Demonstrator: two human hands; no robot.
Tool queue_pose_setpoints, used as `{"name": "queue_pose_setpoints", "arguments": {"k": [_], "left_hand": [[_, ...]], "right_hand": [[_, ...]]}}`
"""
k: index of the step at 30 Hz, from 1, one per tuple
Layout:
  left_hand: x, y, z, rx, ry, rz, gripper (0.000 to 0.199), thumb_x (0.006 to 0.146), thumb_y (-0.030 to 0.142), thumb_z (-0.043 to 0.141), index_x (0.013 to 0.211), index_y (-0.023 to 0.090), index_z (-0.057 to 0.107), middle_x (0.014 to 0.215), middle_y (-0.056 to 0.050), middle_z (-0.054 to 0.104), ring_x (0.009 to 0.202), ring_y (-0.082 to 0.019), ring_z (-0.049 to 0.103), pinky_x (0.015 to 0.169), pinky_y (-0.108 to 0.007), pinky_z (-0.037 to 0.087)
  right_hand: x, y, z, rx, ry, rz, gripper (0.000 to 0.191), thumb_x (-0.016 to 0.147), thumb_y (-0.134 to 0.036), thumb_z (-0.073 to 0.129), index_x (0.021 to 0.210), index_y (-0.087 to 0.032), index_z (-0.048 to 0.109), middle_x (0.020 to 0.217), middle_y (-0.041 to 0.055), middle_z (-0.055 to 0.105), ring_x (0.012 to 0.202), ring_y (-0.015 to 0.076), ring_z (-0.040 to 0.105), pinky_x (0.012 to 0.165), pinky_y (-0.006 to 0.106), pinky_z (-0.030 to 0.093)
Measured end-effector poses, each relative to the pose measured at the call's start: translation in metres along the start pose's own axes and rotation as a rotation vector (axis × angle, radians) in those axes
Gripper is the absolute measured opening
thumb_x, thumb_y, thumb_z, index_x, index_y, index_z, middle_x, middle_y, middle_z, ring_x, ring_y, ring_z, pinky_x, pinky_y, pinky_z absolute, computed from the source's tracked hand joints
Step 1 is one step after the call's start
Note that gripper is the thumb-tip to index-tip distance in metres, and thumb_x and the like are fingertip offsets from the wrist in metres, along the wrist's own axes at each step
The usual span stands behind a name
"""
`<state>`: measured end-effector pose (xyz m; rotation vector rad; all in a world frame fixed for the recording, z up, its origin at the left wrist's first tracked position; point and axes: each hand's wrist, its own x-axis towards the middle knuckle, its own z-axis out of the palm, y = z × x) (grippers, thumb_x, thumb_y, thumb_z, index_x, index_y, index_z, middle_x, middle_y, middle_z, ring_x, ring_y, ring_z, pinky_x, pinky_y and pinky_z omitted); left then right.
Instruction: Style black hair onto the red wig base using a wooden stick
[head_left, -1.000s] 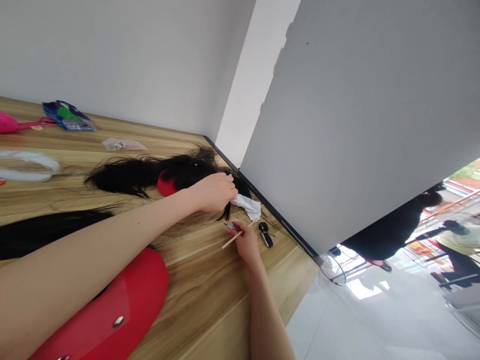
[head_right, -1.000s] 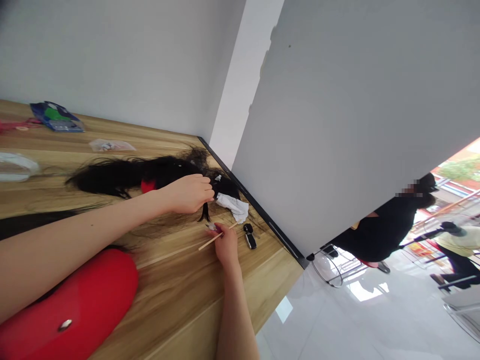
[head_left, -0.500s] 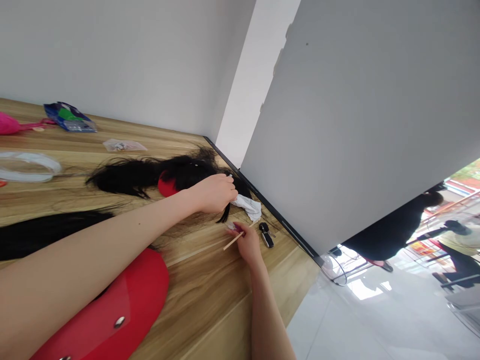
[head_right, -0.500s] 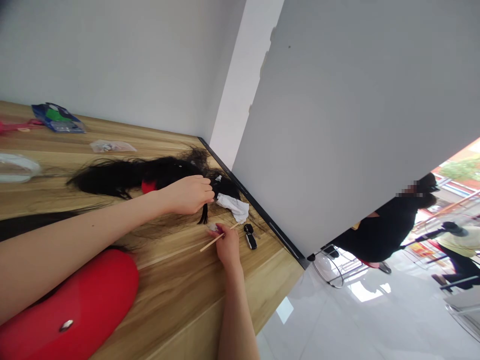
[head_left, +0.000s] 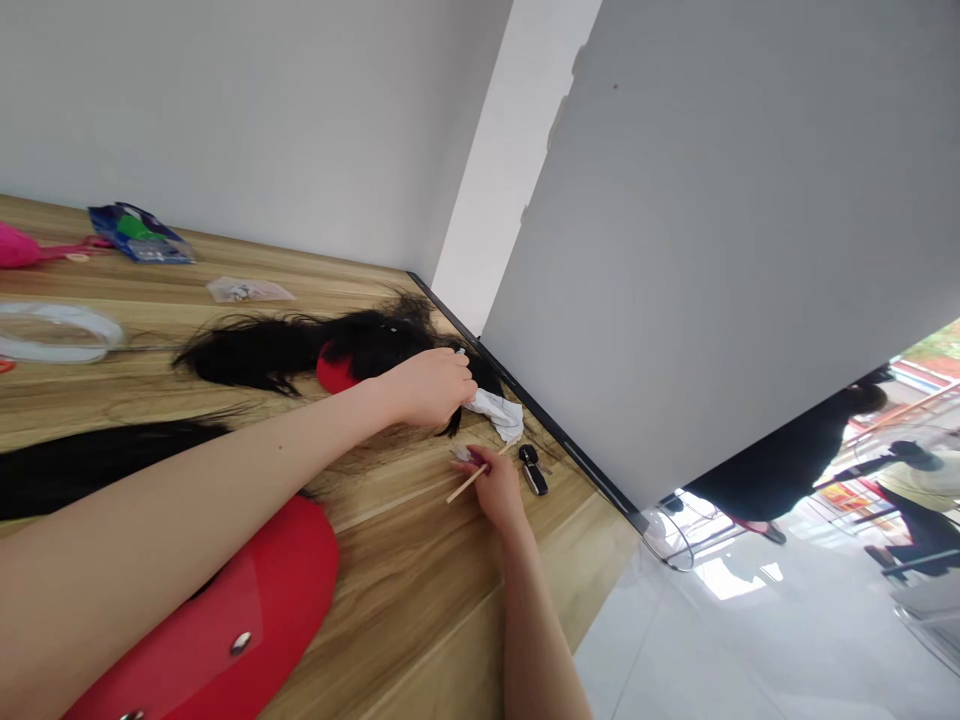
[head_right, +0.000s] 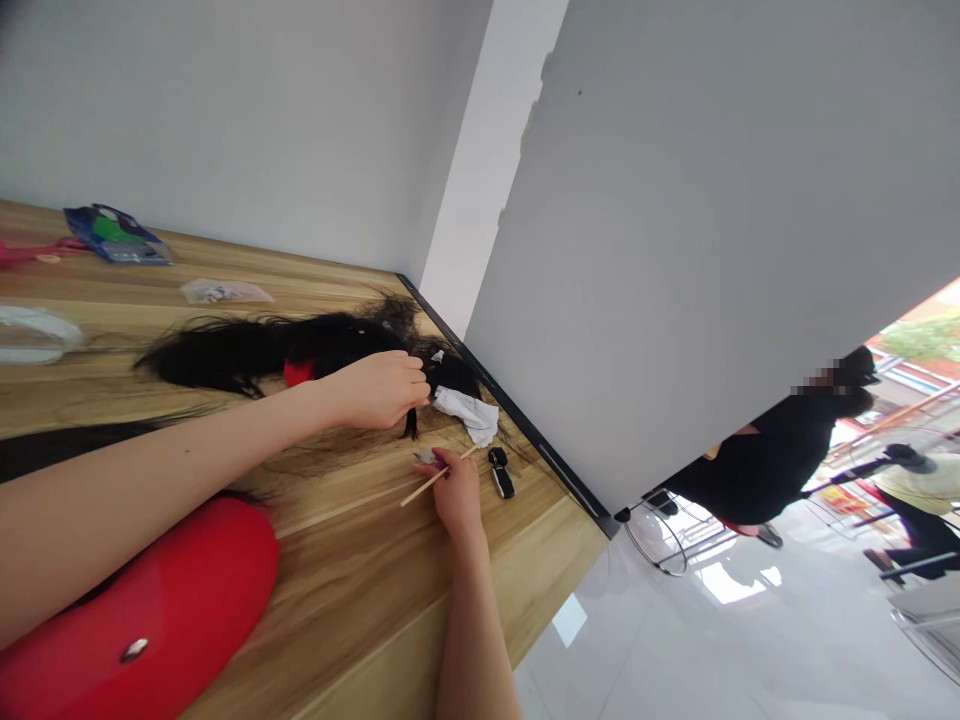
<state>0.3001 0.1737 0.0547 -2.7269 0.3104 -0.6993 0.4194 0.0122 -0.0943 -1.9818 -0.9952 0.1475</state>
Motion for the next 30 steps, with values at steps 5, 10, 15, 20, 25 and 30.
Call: {"name": "queue_pose_setpoints", "arguments": {"k": [5, 10, 15, 20, 25, 30], "left_hand": [[0.0000, 0.0001, 0.0002, -0.005, 0.003, 0.008, 0.016, 0.082, 0.016, 0.056, 0.072, 0.015, 0.068, 0.073, -0.008, 0.070, 0.077, -0.022, 0.058, 0.070, -0.034, 0.038], [0.0003, 0.0006, -0.0012, -0.013, 0.008, 0.014, 0.015, 0.081, 0.016, 0.057, 0.071, 0.015, 0.068, 0.072, -0.008, 0.070, 0.076, -0.022, 0.058, 0.068, -0.035, 0.038], [0.0004, 0.0005, -0.0016, -0.023, 0.012, 0.018, 0.016, 0.081, 0.015, 0.057, 0.070, 0.016, 0.068, 0.071, -0.008, 0.070, 0.075, -0.021, 0.059, 0.068, -0.034, 0.038], [0.0005, 0.0006, -0.0009, -0.023, 0.007, 0.027, 0.016, 0.082, 0.015, 0.056, 0.071, 0.015, 0.068, 0.071, -0.008, 0.070, 0.076, -0.022, 0.059, 0.068, -0.034, 0.039], [0.0004, 0.0009, -0.0006, -0.023, 0.003, 0.029, 0.014, 0.080, 0.016, 0.057, 0.071, 0.016, 0.068, 0.070, -0.008, 0.070, 0.075, -0.022, 0.058, 0.068, -0.035, 0.039], [-0.0001, 0.0013, -0.0007, -0.022, 0.003, 0.032, 0.013, 0.079, 0.013, 0.058, 0.071, 0.016, 0.068, 0.071, -0.008, 0.070, 0.075, -0.022, 0.058, 0.070, -0.034, 0.039]], "right_hand": [[0.0001, -0.0007, -0.0015, -0.003, 0.017, 0.000, 0.035, 0.072, -0.038, 0.074, 0.102, -0.021, 0.075, 0.093, 0.0089, 0.073, 0.092, 0.0278, 0.063, 0.084, 0.040, 0.048], [-0.0014, -0.0026, 0.0012, 0.012, -0.019, -0.021, 0.035, 0.070, -0.035, 0.076, 0.102, -0.022, 0.075, 0.092, 0.0076, 0.072, 0.089, 0.0253, 0.064, 0.084, 0.037, 0.048], [0.0005, -0.0011, 0.0003, 0.013, -0.012, -0.024, 0.033, 0.072, -0.036, 0.074, 0.102, -0.022, 0.075, 0.090, 0.0080, 0.072, 0.089, 0.0258, 0.064, 0.083, 0.038, 0.048], [-0.0009, -0.0035, 0.0003, 0.022, -0.044, -0.041, 0.035, 0.070, -0.038, 0.075, 0.101, -0.022, 0.075, 0.090, 0.0074, 0.072, 0.089, 0.0252, 0.063, 0.084, 0.037, 0.048], [-0.0030, -0.0059, 0.0028, 0.038, -0.073, -0.048, 0.035, 0.069, -0.040, 0.076, 0.099, -0.022, 0.076, 0.089, 0.0063, 0.072, 0.087, 0.0247, 0.064, 0.083, 0.037, 0.048], [-0.0034, -0.0053, 0.0038, 0.047, -0.054, -0.040, 0.036, 0.070, -0.039, 0.075, 0.102, -0.022, 0.075, 0.090, 0.0065, 0.072, 0.087, 0.0251, 0.064, 0.081, 0.037, 0.049]]}}
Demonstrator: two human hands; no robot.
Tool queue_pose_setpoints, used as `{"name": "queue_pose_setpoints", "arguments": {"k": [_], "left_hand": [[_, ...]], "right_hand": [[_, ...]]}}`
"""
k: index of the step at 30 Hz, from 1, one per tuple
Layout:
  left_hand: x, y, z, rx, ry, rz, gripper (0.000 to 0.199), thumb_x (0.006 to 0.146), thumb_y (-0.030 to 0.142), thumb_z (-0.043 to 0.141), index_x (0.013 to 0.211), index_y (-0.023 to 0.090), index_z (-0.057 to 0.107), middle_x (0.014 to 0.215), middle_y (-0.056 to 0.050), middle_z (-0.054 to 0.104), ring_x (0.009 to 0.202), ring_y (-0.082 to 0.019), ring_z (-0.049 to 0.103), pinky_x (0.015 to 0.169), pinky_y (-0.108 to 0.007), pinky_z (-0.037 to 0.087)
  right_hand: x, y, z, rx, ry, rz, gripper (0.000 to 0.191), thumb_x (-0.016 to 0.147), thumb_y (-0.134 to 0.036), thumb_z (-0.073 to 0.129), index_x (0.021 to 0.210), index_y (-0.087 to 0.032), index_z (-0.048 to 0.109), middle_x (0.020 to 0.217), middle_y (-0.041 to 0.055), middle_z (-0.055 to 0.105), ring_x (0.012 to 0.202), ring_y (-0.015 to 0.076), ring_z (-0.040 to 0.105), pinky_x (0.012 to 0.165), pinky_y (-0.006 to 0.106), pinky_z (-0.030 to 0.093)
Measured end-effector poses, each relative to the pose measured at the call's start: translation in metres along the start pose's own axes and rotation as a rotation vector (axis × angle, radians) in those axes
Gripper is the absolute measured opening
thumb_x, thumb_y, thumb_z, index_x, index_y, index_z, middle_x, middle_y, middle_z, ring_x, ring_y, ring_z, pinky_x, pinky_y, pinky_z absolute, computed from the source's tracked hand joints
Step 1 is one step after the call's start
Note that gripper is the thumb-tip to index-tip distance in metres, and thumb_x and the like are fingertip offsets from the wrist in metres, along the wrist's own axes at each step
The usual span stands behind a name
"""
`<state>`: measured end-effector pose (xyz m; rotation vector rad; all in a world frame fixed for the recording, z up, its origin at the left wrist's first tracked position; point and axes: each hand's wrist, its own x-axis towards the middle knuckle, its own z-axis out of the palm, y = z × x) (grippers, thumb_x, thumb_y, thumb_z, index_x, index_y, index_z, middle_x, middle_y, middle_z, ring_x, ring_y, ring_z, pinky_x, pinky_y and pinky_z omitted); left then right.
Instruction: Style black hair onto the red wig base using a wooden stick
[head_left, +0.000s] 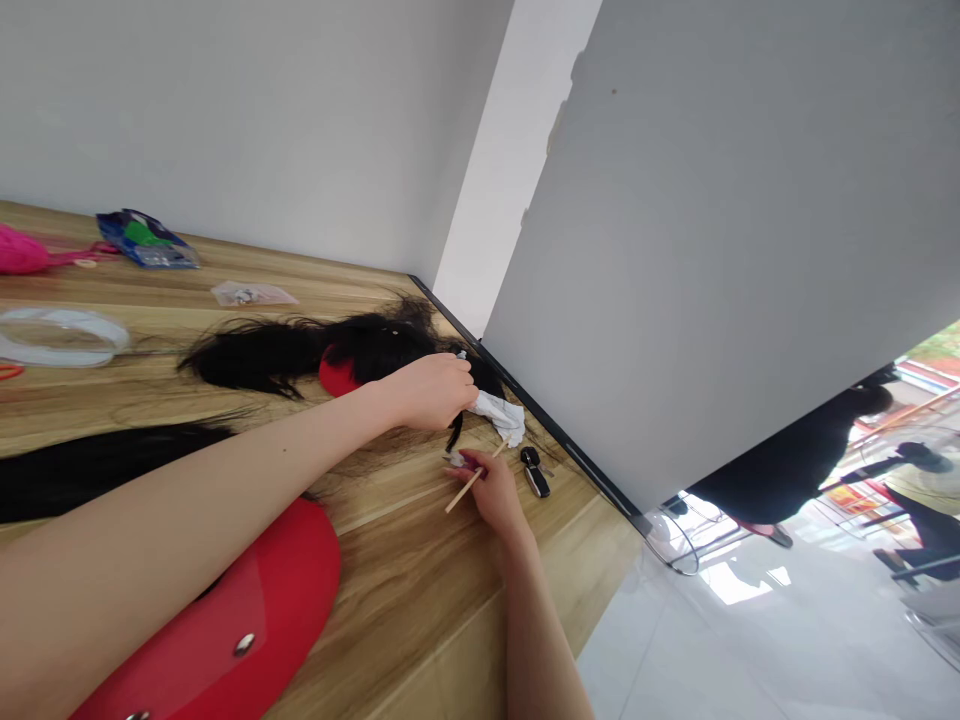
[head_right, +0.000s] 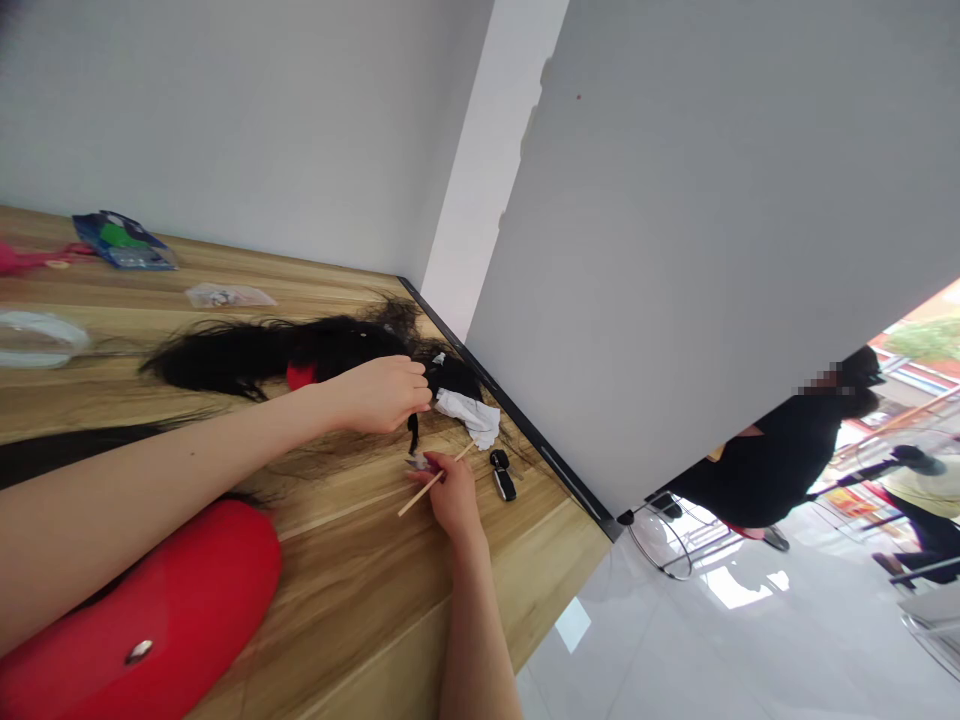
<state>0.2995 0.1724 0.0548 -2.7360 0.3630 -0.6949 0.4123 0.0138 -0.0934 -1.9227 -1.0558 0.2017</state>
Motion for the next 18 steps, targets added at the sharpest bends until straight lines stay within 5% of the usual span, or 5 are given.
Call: {"name": "queue_pose_setpoints", "arguments": {"k": [18], "left_hand": [[-0.0014, 0.0024, 0.0012, 0.030, -0.015, 0.018, 0.014, 0.080, 0.015, 0.058, 0.070, 0.015, 0.067, 0.070, -0.009, 0.070, 0.074, -0.023, 0.059, 0.067, -0.035, 0.040]], "right_hand": [[0.0013, -0.0009, -0.0006, -0.031, 0.113, 0.056, 0.032, 0.072, -0.039, 0.073, 0.099, -0.023, 0.075, 0.093, 0.0083, 0.074, 0.091, 0.0292, 0.065, 0.082, 0.040, 0.049]]}}
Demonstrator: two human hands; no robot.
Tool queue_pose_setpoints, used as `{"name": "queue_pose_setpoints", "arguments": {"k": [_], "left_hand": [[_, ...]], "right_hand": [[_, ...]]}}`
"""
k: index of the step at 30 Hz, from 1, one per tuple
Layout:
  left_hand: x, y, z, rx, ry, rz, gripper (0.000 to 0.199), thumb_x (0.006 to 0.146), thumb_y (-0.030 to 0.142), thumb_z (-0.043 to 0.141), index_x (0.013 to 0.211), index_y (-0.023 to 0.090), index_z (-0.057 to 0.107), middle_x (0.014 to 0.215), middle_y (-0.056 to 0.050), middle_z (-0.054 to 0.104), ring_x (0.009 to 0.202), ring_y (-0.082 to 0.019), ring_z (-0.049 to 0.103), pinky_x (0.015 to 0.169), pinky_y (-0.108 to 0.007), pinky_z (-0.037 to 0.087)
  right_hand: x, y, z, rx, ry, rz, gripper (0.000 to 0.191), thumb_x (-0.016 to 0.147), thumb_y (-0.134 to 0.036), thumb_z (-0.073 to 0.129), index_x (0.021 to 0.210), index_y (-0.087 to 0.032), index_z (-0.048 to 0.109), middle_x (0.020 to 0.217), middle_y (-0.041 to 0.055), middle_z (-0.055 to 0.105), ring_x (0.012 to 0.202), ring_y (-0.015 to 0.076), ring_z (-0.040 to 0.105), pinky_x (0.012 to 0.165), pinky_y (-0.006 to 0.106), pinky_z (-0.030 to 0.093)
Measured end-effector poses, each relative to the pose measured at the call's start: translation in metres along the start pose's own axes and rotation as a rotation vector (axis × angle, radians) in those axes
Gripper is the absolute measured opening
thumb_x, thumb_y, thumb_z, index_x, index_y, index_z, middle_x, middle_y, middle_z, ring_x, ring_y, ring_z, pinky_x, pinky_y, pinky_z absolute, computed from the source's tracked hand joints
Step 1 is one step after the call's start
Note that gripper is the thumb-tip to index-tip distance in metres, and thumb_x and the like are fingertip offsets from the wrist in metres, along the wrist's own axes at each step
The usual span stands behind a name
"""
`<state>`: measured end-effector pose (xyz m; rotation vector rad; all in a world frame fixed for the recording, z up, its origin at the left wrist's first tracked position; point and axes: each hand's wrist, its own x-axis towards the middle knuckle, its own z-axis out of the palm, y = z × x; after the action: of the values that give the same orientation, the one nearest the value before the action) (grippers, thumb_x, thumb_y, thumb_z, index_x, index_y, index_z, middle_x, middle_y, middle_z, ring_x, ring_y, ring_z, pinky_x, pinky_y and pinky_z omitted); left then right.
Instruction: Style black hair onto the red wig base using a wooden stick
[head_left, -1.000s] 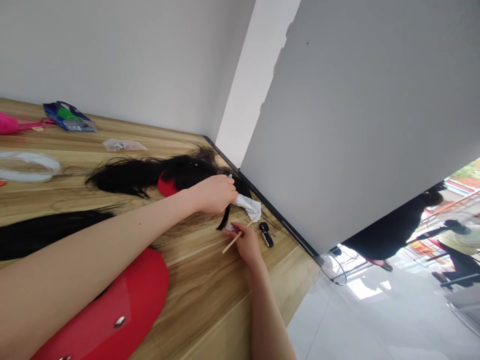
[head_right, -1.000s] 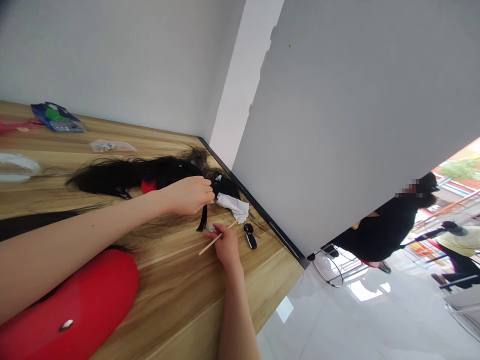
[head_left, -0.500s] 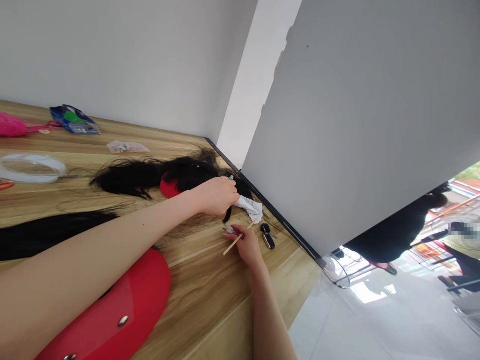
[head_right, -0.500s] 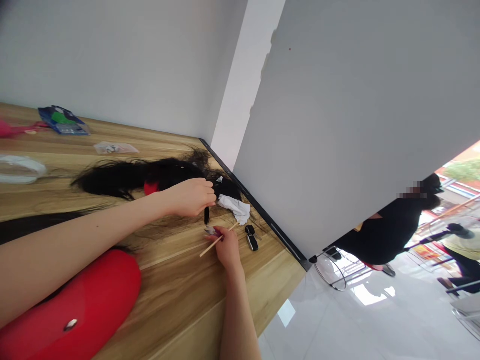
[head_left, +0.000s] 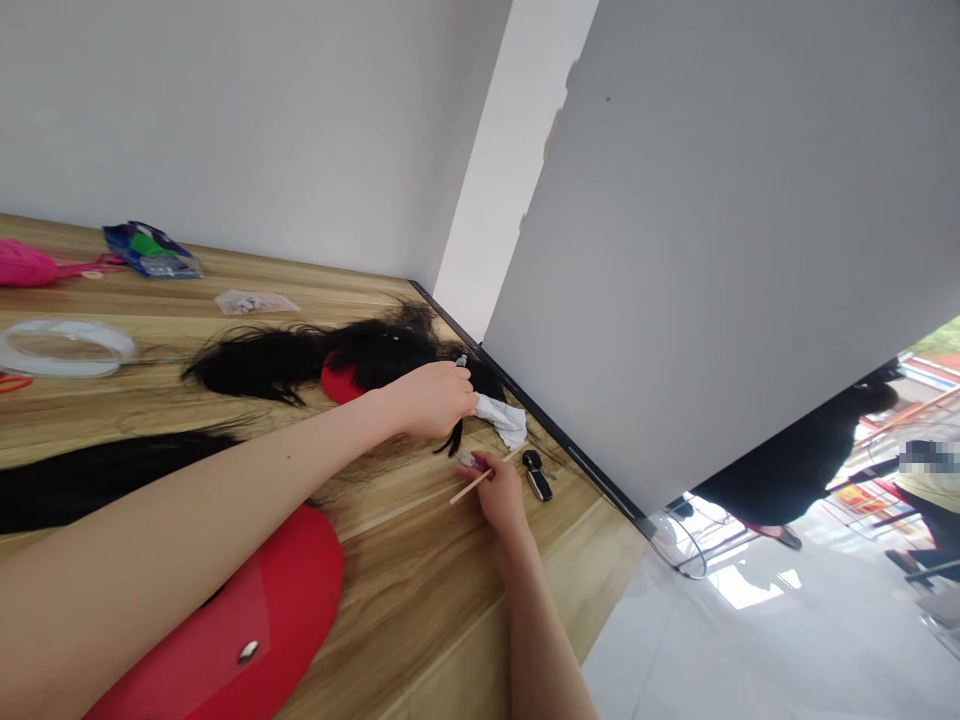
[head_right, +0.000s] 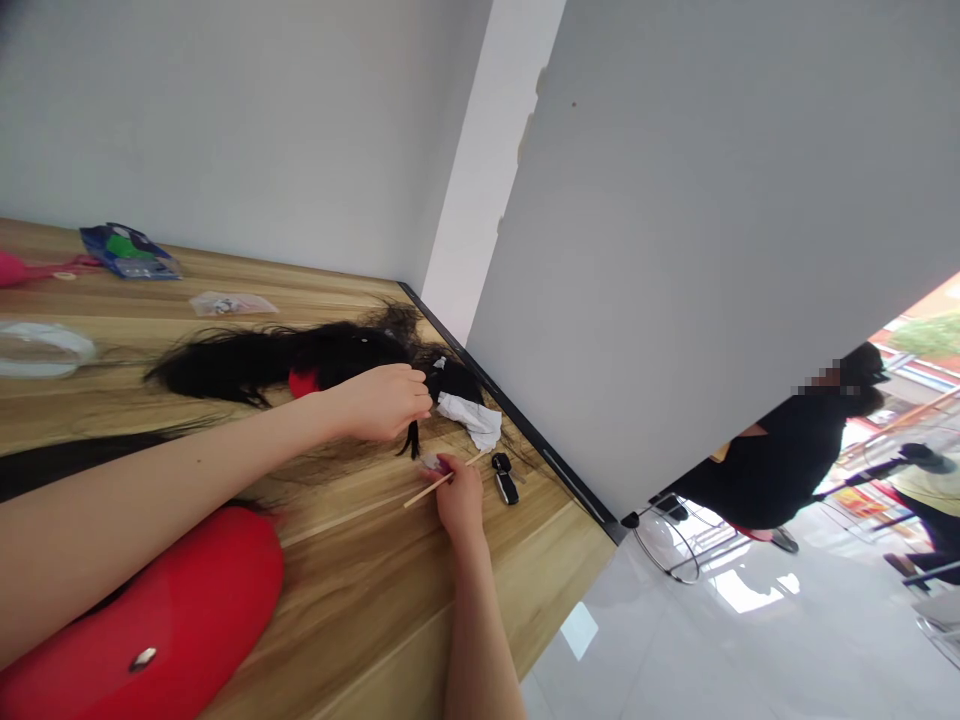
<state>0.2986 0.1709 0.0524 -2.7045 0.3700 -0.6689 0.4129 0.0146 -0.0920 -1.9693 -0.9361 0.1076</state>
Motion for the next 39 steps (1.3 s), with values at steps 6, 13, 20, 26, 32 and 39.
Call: {"name": "queue_pose_setpoints", "arguments": {"k": [6, 13, 20, 26, 32, 39], "left_hand": [[0.0005, 0.0003, 0.0009, 0.000, -0.015, -0.001, 0.014, 0.081, 0.016, 0.058, 0.071, 0.015, 0.068, 0.070, -0.008, 0.070, 0.074, -0.022, 0.059, 0.066, -0.035, 0.038], [0.0005, 0.0007, 0.0002, -0.006, -0.023, 0.003, 0.016, 0.084, 0.019, 0.057, 0.072, 0.015, 0.067, 0.073, -0.007, 0.071, 0.076, -0.023, 0.060, 0.067, -0.035, 0.038], [0.0008, 0.0011, 0.0002, 0.000, -0.035, 0.012, 0.014, 0.083, 0.019, 0.058, 0.072, 0.014, 0.067, 0.073, -0.008, 0.071, 0.076, -0.023, 0.060, 0.066, -0.035, 0.038], [0.0018, 0.0021, -0.0009, -0.001, -0.045, 0.009, 0.015, 0.082, 0.018, 0.058, 0.072, 0.014, 0.067, 0.072, -0.008, 0.071, 0.075, -0.022, 0.059, 0.066, -0.035, 0.039], [0.0022, 0.0024, -0.0010, 0.001, -0.051, 0.006, 0.013, 0.082, 0.017, 0.059, 0.072, 0.015, 0.067, 0.072, -0.008, 0.071, 0.075, -0.023, 0.059, 0.066, -0.034, 0.038], [0.0025, 0.0029, -0.0024, -0.003, -0.056, 0.006, 0.015, 0.082, 0.016, 0.058, 0.071, 0.015, 0.067, 0.072, -0.008, 0.071, 0.075, -0.022, 0.059, 0.067, -0.035, 0.038]], "right_hand": [[-0.0019, -0.0033, 0.0006, -0.001, -0.032, 0.003, 0.031, 0.070, -0.037, 0.076, 0.098, -0.023, 0.076, 0.088, 0.0069, 0.074, 0.088, 0.0272, 0.065, 0.081, 0.038, 0.049], [-0.0035, -0.0041, 0.0010, -0.004, -0.090, 0.011, 0.031, 0.068, -0.036, 0.078, 0.098, -0.025, 0.076, 0.089, 0.0051, 0.073, 0.088, 0.0267, 0.066, 0.082, 0.038, 0.049], [0.0000, -0.0011, 0.0014, -0.014, -0.093, 0.029, 0.034, 0.070, -0.035, 0.076, 0.102, -0.024, 0.075, 0.092, 0.0069, 0.074, 0.091, 0.0280, 0.066, 0.084, 0.039, 0.049], [0.0023, -0.0007, 0.0011, -0.026, -0.096, 0.035, 0.032, 0.072, -0.036, 0.075, 0.102, -0.024, 0.075, 0.093, 0.0071, 0.074, 0.093, 0.0281, 0.066, 0.086, 0.039, 0.048], [0.0000, -0.0043, 0.0033, -0.028, -0.120, 0.024, 0.029, 0.073, -0.037, 0.075, 0.099, -0.024, 0.075, 0.092, 0.0060, 0.074, 0.093, 0.0275, 0.065, 0.086, 0.039, 0.047], [-0.0024, -0.0076, 0.0036, -0.038, -0.130, 0.015, 0.021, 0.075, -0.035, 0.073, 0.093, -0.024, 0.076, 0.092, 0.0064, 0.074, 0.094, 0.0271, 0.064, 0.085, 0.038, 0.047]]}}
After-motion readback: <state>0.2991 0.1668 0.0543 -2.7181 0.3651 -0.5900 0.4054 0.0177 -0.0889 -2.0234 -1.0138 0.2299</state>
